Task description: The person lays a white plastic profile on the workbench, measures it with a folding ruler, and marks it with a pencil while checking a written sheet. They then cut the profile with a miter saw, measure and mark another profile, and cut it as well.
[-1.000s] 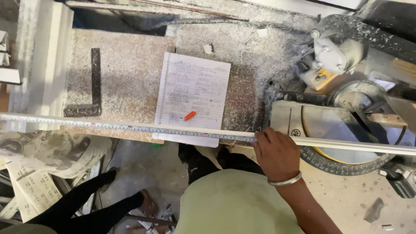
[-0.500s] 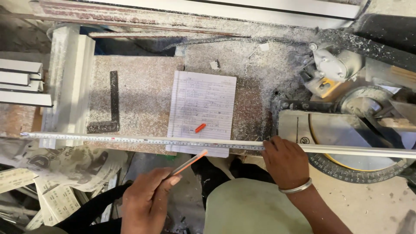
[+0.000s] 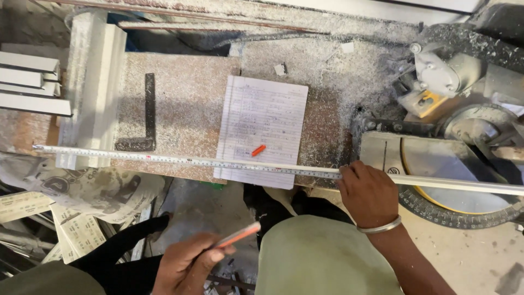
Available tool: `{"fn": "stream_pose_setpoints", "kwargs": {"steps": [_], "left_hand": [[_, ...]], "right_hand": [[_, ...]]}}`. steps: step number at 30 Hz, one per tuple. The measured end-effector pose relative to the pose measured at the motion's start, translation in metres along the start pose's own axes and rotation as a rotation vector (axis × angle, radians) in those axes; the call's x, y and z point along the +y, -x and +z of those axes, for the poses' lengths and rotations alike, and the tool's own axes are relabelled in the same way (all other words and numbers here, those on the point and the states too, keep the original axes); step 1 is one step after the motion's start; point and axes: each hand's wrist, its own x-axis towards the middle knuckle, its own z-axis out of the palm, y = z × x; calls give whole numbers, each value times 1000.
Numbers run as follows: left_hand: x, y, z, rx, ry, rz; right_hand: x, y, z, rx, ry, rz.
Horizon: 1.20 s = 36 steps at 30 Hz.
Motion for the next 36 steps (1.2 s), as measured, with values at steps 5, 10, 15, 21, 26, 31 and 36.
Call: {"fn": "stream_pose_setpoints", "kwargs": {"steps": [5, 10, 15, 21, 26, 31, 36], "left_hand": [[-162, -14, -7, -392, -55, 154], [-152, -40, 38, -55, -1167, -298], [-160, -34, 70, 76, -846, -293], [-191, -15, 90, -230, -557, -116], [-259, -15, 60, -232, -1160, -407], [-120, -16, 53, 365, -525, 218], [-70, -33, 86, 355, -93, 462]], "right_hand": [[-2, -1, -4, 53, -26, -4], [0, -2, -3, 41, -21, -20], [1, -5, -5, 64, 15, -72], [3, -2, -1, 14, -13, -34], [7, 1, 3, -35, 38, 21], [12, 3, 8, -138, 109, 25], [12, -4, 12, -273, 178, 83]]}}
